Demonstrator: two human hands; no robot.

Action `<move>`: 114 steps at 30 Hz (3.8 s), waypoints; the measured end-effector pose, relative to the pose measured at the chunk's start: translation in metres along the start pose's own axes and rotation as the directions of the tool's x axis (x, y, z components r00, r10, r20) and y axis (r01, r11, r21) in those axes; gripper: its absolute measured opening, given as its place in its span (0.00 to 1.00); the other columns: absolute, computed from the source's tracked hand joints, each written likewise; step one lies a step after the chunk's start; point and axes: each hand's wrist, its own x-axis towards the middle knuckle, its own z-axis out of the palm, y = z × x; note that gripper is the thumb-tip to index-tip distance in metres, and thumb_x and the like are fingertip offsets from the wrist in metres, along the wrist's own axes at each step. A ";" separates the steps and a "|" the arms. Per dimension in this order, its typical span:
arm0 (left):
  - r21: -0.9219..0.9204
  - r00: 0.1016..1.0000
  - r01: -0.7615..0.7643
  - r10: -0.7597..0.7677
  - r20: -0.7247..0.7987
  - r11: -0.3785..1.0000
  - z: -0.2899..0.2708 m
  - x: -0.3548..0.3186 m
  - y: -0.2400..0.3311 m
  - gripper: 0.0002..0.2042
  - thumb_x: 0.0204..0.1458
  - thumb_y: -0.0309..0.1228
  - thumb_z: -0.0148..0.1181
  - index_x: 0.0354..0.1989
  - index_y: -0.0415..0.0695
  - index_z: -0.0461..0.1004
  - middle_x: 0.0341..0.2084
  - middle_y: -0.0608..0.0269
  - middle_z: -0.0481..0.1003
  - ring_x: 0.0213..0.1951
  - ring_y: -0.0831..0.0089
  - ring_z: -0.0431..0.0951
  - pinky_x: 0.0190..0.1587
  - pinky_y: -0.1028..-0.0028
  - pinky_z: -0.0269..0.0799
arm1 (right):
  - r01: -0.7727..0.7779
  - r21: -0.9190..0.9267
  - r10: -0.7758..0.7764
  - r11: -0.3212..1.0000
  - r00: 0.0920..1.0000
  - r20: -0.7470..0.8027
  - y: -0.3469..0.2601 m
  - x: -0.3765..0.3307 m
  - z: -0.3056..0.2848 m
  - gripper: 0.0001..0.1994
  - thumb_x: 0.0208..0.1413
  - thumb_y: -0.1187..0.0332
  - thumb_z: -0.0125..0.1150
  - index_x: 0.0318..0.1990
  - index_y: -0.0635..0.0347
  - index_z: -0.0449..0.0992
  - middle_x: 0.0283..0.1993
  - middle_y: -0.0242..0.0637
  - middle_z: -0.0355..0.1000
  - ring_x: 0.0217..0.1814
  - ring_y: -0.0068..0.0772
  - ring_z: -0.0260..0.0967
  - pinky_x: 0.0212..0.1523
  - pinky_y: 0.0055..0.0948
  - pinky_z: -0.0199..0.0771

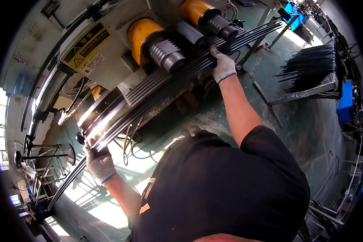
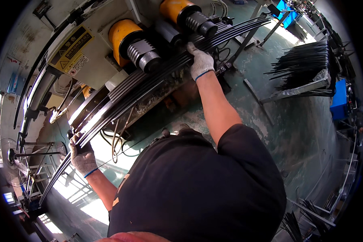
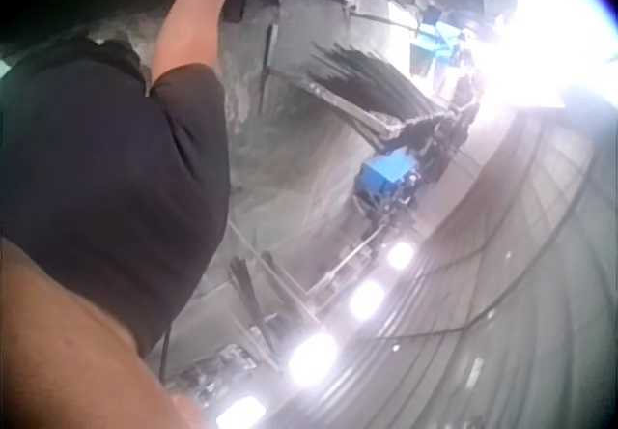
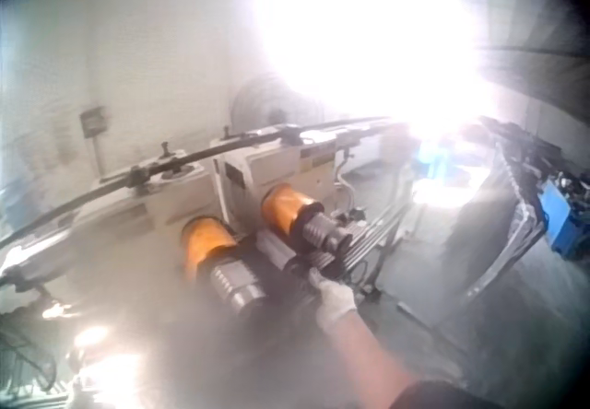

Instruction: The person repeatedly picks up bundles of straight metal rods, feeds them into a bending machine, and removes the bent rods. The bent rods are then placed into a nearby metal cart. The person is barefoot throughout the task.

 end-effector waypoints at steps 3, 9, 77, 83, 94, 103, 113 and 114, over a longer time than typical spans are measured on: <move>-0.018 0.994 -0.020 0.018 -0.110 1.000 -0.002 0.023 -0.004 0.12 0.66 0.31 0.53 0.45 0.33 0.76 0.43 0.48 0.79 0.50 0.53 0.79 0.59 0.50 0.75 | 0.008 0.070 -0.005 0.998 0.999 -0.047 0.006 0.012 0.004 0.20 0.66 0.70 0.54 0.65 0.59 0.72 0.62 0.36 0.75 0.65 0.31 0.68 0.64 0.29 0.68; 0.097 0.990 0.053 -0.040 -0.136 0.994 -0.017 0.040 -0.033 0.15 0.66 0.35 0.56 0.45 0.30 0.75 0.44 0.42 0.79 0.48 0.51 0.80 0.58 0.54 0.77 | 0.247 -0.402 -0.267 0.882 0.964 0.006 0.028 0.029 -0.023 0.28 0.60 0.78 0.54 0.69 0.56 0.64 0.59 0.45 0.75 0.62 0.40 0.72 0.60 0.35 0.72; -0.143 0.997 -0.023 0.011 -0.081 0.989 -0.046 0.086 -0.065 0.20 0.70 0.43 0.45 0.60 0.43 0.71 0.61 0.60 0.74 0.64 0.66 0.70 0.71 0.58 0.60 | -0.263 -0.439 0.246 0.859 0.965 -0.095 0.106 0.029 -0.108 0.20 0.67 0.59 0.59 0.59 0.63 0.75 0.58 0.37 0.75 0.52 0.33 0.74 0.51 0.33 0.75; -0.268 0.923 -0.307 0.217 -0.317 0.913 -0.148 0.099 0.077 0.17 0.69 0.37 0.45 0.57 0.42 0.73 0.49 0.55 0.77 0.51 0.59 0.76 0.56 0.57 0.73 | -0.314 -0.688 0.136 0.654 0.944 -0.301 0.157 -0.013 -0.140 0.25 0.68 0.53 0.57 0.61 0.66 0.74 0.60 0.41 0.74 0.56 0.38 0.72 0.57 0.32 0.70; 0.212 0.660 -0.419 0.457 -0.596 0.883 -0.320 0.134 0.344 0.20 0.66 0.48 0.51 0.53 0.44 0.72 0.47 0.55 0.75 0.46 0.56 0.78 0.47 0.51 0.78 | -0.748 -0.209 0.552 0.630 0.621 -0.557 0.250 -0.132 -0.216 0.23 0.70 0.49 0.50 0.60 0.56 0.72 0.58 0.38 0.71 0.66 0.39 0.61 0.65 0.39 0.58; 0.255 0.857 -0.302 0.379 -0.348 0.918 -0.398 0.167 0.383 0.12 0.65 0.31 0.54 0.50 0.36 0.71 0.39 0.52 0.78 0.39 0.56 0.81 0.43 0.55 0.82 | -0.653 -0.605 0.474 0.456 0.754 -0.456 0.249 -0.140 -0.182 0.16 0.68 0.52 0.57 0.47 0.54 0.74 0.38 0.32 0.75 0.40 0.35 0.72 0.42 0.43 0.71; 0.285 0.868 -0.374 0.441 -0.228 0.883 -0.376 0.149 0.379 0.13 0.57 0.22 0.56 0.50 0.41 0.70 0.40 0.50 0.77 0.43 0.56 0.81 0.47 0.56 0.81 | -0.598 -0.678 0.420 0.428 0.796 -0.436 0.255 -0.161 -0.128 0.22 0.66 0.57 0.61 0.61 0.58 0.67 0.42 0.41 0.79 0.39 0.39 0.80 0.35 0.36 0.77; 0.276 0.884 -0.355 0.417 -0.210 0.893 -0.375 0.152 0.377 0.14 0.57 0.22 0.57 0.51 0.41 0.70 0.40 0.49 0.77 0.43 0.56 0.80 0.47 0.56 0.80 | -0.594 -0.678 0.433 0.433 0.797 -0.421 0.254 -0.158 -0.134 0.22 0.66 0.57 0.62 0.61 0.58 0.67 0.41 0.41 0.79 0.38 0.38 0.80 0.33 0.34 0.77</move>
